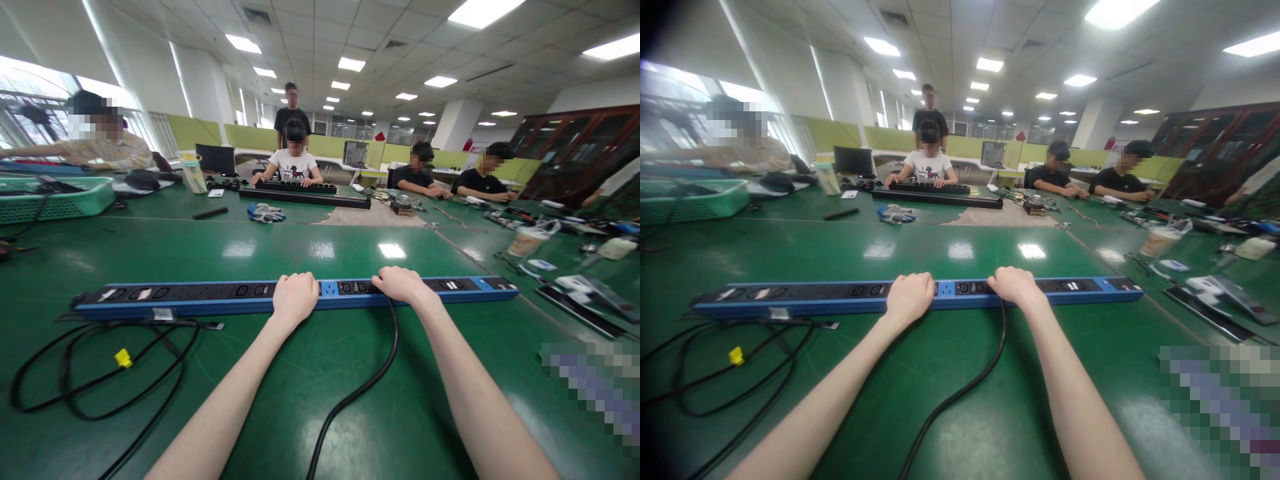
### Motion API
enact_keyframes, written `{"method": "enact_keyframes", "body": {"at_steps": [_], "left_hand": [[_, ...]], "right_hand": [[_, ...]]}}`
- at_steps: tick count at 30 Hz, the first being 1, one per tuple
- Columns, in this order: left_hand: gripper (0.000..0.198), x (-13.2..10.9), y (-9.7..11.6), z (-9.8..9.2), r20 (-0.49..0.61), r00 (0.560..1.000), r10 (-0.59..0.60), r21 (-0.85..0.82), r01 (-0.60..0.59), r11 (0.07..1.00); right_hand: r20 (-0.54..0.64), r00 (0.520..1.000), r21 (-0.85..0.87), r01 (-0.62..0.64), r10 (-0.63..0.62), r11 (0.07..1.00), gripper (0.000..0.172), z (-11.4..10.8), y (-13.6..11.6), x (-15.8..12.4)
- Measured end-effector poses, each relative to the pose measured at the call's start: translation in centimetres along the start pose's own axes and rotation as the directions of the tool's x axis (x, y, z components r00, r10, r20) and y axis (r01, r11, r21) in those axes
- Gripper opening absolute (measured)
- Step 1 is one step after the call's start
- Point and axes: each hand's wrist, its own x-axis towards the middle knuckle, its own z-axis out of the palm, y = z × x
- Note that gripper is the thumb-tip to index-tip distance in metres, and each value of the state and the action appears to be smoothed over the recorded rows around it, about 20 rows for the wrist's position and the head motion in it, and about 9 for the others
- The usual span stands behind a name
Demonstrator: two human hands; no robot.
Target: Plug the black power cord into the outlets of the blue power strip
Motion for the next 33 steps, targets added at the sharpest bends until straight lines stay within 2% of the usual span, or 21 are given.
{"method": "enact_keyframes", "body": {"at_steps": [5,9,12,16,21,27,33], "left_hand": [[0.042,0.0,0.1,0.0,0.005,1.000,-0.006,0.002,0.006,1.000],[0.042,0.0,0.1,0.1,0.003,1.000,-0.016,0.003,0.016,1.000],[0.042,0.0,0.1,0.1,-0.004,1.000,-0.020,0.009,0.020,1.000],[0.042,0.0,0.2,-0.1,0.000,1.000,-0.014,0.016,0.014,1.000],[0.043,0.1,0.3,-0.2,0.026,0.999,-0.021,0.015,0.021,1.000],[0.043,0.2,0.5,-0.1,0.025,0.999,-0.022,0.031,0.021,0.999],[0.043,0.1,0.8,-0.4,0.044,0.998,-0.035,0.031,0.033,0.999]], "right_hand": [[0.019,0.999,0.031,0.049,-0.049,0.998,0.057,0.8,0.6,-0.4],[-0.063,0.996,-0.031,0.054,-0.056,0.998,0.061,1.8,0.6,-1.1],[-0.073,0.995,-0.029,0.070,-0.072,0.997,0.063,2.1,0.5,-1.4],[-0.068,0.992,0.001,0.109,-0.109,0.994,0.062,1.5,1.2,-1.1],[-0.060,0.983,0.121,0.179,-0.173,0.976,0.072,0.6,3.3,-0.5],[-0.066,0.982,0.144,0.187,-0.179,0.972,0.062,1.0,3.4,-0.2],[-0.075,0.993,0.041,0.095,-0.091,0.995,0.055,1.2,1.9,-0.6]]}}
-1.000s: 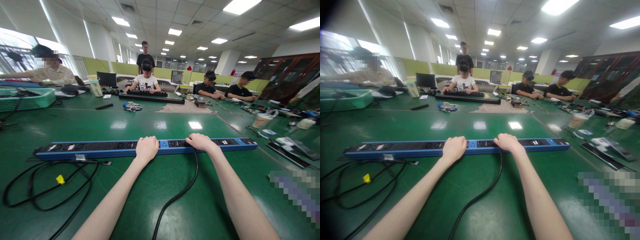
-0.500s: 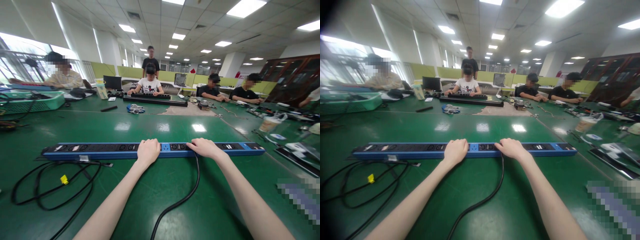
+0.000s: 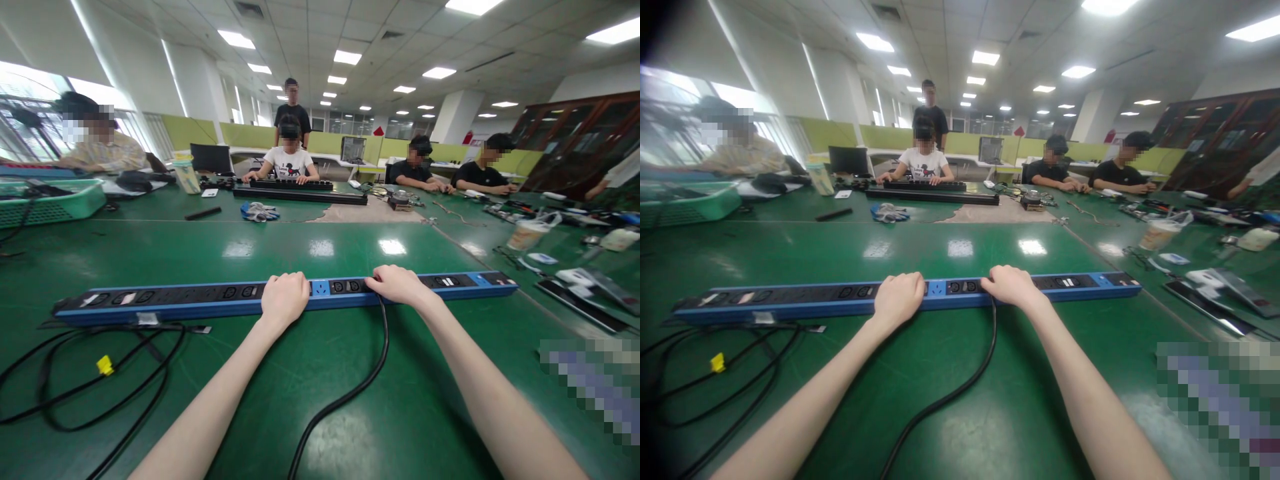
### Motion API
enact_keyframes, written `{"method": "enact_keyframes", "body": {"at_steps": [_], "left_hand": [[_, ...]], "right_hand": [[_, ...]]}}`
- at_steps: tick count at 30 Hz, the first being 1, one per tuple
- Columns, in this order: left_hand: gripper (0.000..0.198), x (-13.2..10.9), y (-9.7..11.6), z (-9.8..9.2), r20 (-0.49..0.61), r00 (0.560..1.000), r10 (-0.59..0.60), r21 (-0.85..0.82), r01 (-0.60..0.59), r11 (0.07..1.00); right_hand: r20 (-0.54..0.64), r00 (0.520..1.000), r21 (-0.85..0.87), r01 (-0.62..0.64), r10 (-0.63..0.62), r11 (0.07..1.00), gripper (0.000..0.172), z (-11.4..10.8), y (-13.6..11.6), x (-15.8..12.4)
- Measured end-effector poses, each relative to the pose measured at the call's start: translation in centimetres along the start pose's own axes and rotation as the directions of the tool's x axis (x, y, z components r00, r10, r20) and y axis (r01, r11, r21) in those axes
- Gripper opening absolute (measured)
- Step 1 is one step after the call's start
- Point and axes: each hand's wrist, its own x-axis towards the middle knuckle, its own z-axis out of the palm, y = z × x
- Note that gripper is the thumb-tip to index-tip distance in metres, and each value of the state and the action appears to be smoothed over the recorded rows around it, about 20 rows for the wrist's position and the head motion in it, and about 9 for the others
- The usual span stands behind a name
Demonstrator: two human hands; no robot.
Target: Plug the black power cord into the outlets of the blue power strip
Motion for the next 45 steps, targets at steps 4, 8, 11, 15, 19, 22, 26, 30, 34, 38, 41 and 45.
{"method": "enact_keyframes", "body": {"at_steps": [4,8,11,15,19,22,26,30,34,38,41,45], "left_hand": [[0.043,0.0,0.0,-0.1,0.005,1.000,-0.005,-0.004,0.005,1.000],[0.044,0.0,-0.1,0.1,-0.006,1.000,0.007,-0.004,-0.007,1.000],[0.044,0.0,-0.1,0.2,-0.014,1.000,0.012,0.000,-0.012,1.000],[0.042,0.0,-0.1,0.2,-0.015,1.000,0.008,0.010,-0.008,1.000],[0.042,0.0,-0.2,0.2,-0.016,1.000,0.021,0.024,-0.021,0.999],[0.043,0.0,-0.2,0.1,-0.010,1.000,0.025,0.024,-0.025,0.999],[0.043,0.1,-0.1,-0.1,0.008,1.000,0.013,0.019,-0.013,1.000],[0.043,0.1,-0.1,-0.1,0.020,1.000,0.007,0.017,-0.008,1.000],[0.045,0.1,-0.3,0.1,0.002,1.000,0.022,0.003,-0.022,1.000],[0.046,0.2,-0.4,0.1,0.004,1.000,0.011,-0.005,-0.011,1.000],[0.046,0.2,-0.4,0.2,0.012,1.000,-0.010,-0.010,0.010,1.000],[0.046,0.1,-0.4,0.3,0.005,1.000,-0.009,-0.009,0.009,1.000]], "right_hand": [[0.016,1.000,-0.027,0.001,-0.001,1.000,0.056,0.1,-0.4,0.0],[0.036,0.999,0.008,-0.024,0.023,1.000,0.054,0.1,-0.3,0.2],[0.037,0.999,0.029,0.002,-0.004,1.000,0.055,0.1,-0.1,0.2],[0.032,0.999,0.025,0.010,-0.011,1.000,0.054,0.2,0.1,0.3],[0.022,1.000,0.037,-0.002,0.001,0.999,0.052,0.4,0.0,0.3],[0.025,0.999,0.019,0.019,-0.019,1.000,0.052,0.3,-0.1,0.1],[-0.009,1.000,-0.013,0.018,-0.018,1.000,0.053,-0.3,0.2,-0.2],[-0.056,0.998,0.003,0.018,-0.018,1.000,0.051,-0.5,0.6,-0.2],[-0.075,0.997,0.061,0.011,-0.006,0.998,0.047,-0.4,0.7,0.3],[-0.159,0.986,0.333,0.011,0.045,0.943,0.050,-2.5,1.3,-0.7],[-0.318,0.945,0.548,0.120,0.074,0.828,0.054,-5.7,2.6,-2.9],[-0.370,0.921,0.564,0.118,0.123,0.817,0.054,-8.8,5.1,-5.7]]}}
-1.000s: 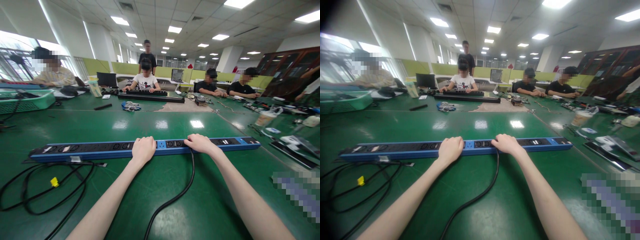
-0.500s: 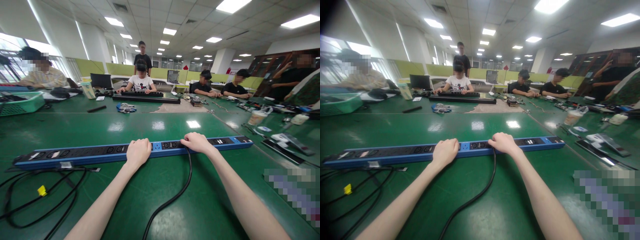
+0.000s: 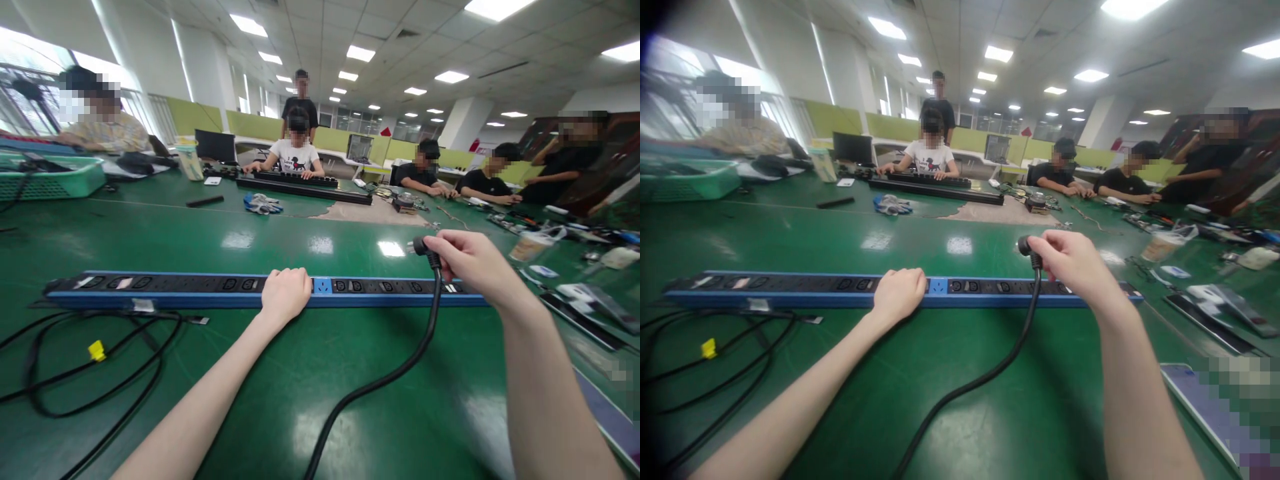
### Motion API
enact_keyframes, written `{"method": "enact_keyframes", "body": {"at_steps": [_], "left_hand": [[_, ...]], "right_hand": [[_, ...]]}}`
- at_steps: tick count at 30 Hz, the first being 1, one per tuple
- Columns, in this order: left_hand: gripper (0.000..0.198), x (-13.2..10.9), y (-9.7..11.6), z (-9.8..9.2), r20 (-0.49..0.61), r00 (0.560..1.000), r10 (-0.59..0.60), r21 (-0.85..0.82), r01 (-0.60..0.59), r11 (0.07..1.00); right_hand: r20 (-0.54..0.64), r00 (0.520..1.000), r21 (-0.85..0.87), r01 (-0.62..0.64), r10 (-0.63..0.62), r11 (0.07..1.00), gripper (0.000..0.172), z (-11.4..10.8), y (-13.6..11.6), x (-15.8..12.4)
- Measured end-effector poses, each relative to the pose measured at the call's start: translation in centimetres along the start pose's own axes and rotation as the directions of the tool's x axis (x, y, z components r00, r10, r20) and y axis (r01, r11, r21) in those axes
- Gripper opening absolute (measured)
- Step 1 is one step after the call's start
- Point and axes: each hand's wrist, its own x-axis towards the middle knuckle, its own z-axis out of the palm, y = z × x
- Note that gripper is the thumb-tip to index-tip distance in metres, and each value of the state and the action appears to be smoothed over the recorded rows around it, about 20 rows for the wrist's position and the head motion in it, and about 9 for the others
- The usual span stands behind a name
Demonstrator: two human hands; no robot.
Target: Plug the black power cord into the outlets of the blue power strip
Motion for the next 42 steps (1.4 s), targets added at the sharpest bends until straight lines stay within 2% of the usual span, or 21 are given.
{"method": "enact_keyframes", "body": {"at_steps": [4,7,10,15,17,22,28,34,38,40,42], "left_hand": [[0.047,-0.1,-0.1,0.1,-0.012,1.000,0.014,0.005,-0.014,1.000],[0.046,-0.1,-0.1,0.2,-0.014,1.000,0.020,0.012,-0.020,1.000],[0.044,0.0,-0.1,0.2,-0.010,1.000,0.016,0.018,-0.016,1.000],[0.043,0.0,0.0,0.1,0.011,1.000,0.014,0.010,-0.014,1.000],[0.044,0.0,0.1,0.1,0.012,1.000,0.021,0.010,-0.021,1.000],[0.044,0.0,0.1,0.0,0.013,0.999,0.032,0.039,-0.033,0.999],[0.043,0.1,-0.1,0.1,-0.013,0.998,0.054,0.036,-0.054,0.998],[0.043,0.1,-0.1,0.2,-0.014,0.998,0.061,0.029,-0.060,0.998],[0.043,0.2,-0.1,0.3,-0.015,0.998,0.057,0.031,-0.056,0.998],[0.043,0.2,-0.1,0.3,-0.017,0.998,0.056,0.034,-0.055,0.998],[0.043,0.2,-0.2,0.4,-0.021,0.998,0.055,0.035,-0.054,0.998]], "right_hand": [[0.076,0.992,0.040,-0.103,0.100,0.994,0.053,-1.6,2.5,-0.1],[0.170,0.966,0.136,-0.216,0.192,0.967,0.050,-1.4,4.6,0.2],[0.177,0.955,0.233,-0.275,0.237,0.933,0.043,-0.9,5.7,0.4],[0.046,0.985,0.257,-0.171,0.165,0.951,0.040,-0.2,5.6,0.6],[0.048,0.989,0.253,-0.144,0.136,0.957,0.040,-0.1,5.5,0.8],[0.239,0.962,0.339,-0.210,0.132,0.917,0.046,0.2,6.5,1.0],[0.423,0.906,0.399,-0.202,0.016,0.895,0.049,1.9,8.7,1.2],[0.446,0.894,0.368,-0.216,0.033,0.904,0.052,4.1,10.2,1.4],[0.536,0.844,0.386,-0.245,0.000,0.889,0.050,3.8,9.9,1.0],[0.571,0.820,0.360,-0.212,-0.035,0.908,0.053,3.4,10.0,1.0],[0.574,0.816,0.295,-0.136,-0.061,0.946,0.055,3.0,10.1,1.2]]}}
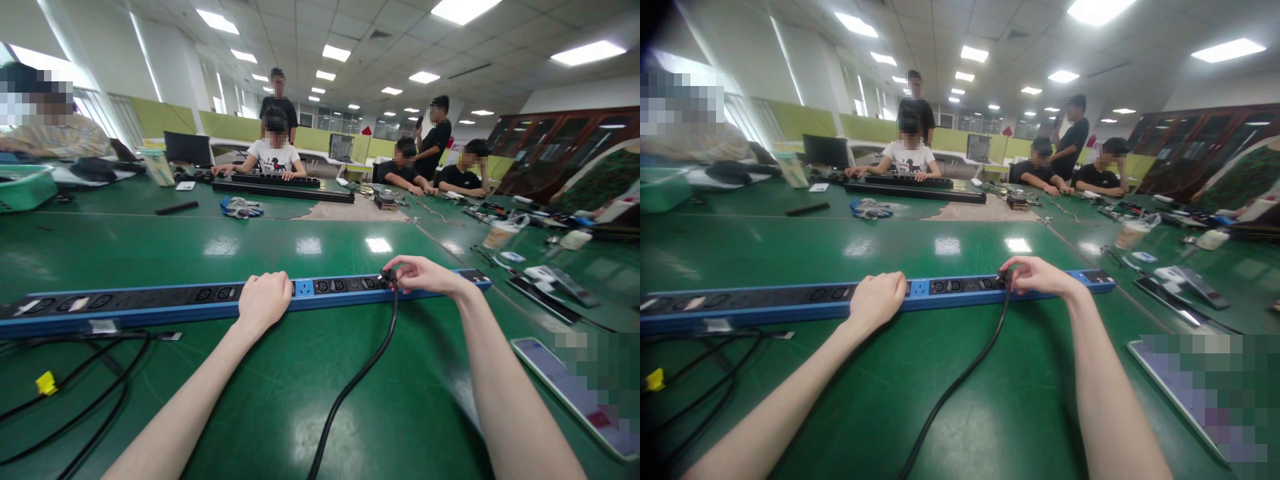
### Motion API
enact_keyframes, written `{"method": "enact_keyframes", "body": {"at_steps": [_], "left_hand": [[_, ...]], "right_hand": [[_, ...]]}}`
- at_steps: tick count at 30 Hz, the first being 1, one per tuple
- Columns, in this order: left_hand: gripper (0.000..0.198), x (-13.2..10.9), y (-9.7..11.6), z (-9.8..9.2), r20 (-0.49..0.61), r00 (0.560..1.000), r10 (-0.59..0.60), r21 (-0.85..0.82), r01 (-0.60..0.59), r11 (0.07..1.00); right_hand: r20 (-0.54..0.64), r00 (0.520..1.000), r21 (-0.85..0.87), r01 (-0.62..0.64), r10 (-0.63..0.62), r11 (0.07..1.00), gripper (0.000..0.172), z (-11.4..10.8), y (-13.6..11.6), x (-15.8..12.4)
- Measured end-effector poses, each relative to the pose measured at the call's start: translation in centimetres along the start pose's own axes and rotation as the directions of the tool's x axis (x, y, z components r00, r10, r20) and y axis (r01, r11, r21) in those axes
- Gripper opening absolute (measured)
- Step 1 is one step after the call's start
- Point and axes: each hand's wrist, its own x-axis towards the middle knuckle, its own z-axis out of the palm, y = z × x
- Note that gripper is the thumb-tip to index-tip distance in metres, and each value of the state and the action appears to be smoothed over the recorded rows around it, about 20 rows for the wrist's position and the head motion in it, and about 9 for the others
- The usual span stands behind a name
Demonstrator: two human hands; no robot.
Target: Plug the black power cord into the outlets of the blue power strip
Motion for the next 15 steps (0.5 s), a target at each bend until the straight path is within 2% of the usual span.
{"method": "enact_keyframes", "body": {"at_steps": [2,4,6,8,11,13,15], "left_hand": [[0.042,0.0,0.0,0.0,-0.002,1.000,0.004,0.000,-0.004,1.000],[0.042,0.0,0.0,0.0,-0.002,1.000,0.007,0.000,-0.007,1.000],[0.043,0.0,-0.1,0.0,-0.002,1.000,0.006,-0.002,-0.006,1.000],[0.043,0.0,-0.1,0.0,0.000,1.000,0.002,-0.005,-0.002,1.000],[0.043,0.0,-0.1,0.0,0.002,1.000,0.001,-0.009,-0.001,1.000],[0.044,0.0,-0.1,0.0,0.004,1.000,0.002,-0.012,-0.002,1.000],[0.044,-0.1,-0.1,-0.1,0.004,1.000,0.002,-0.014,-0.002,1.000]], "right_hand": [[-0.053,0.999,-0.170,0.001,-0.010,0.985,0.052,-0.3,-0.1,0.2],[-0.168,0.985,-0.386,-0.035,-0.033,0.922,0.043,-0.4,-0.5,0.6],[-0.315,0.943,-0.584,-0.099,-0.112,0.806,0.038,-0.1,-1.3,0.9],[-0.435,0.873,-0.709,-0.182,-0.220,0.681,0.042,0.4,-2.1,1.1],[-0.550,0.767,-0.762,-0.298,-0.332,0.574,0.052,1.1,-3.0,1.3],[-0.607,0.714,-0.743,-0.353,-0.350,0.569,0.056,1.3,-3.1,1.4],[-0.650,0.684,-0.712,-0.395,-0.330,0.581,0.055,1.4,-2.9,1.7]]}}
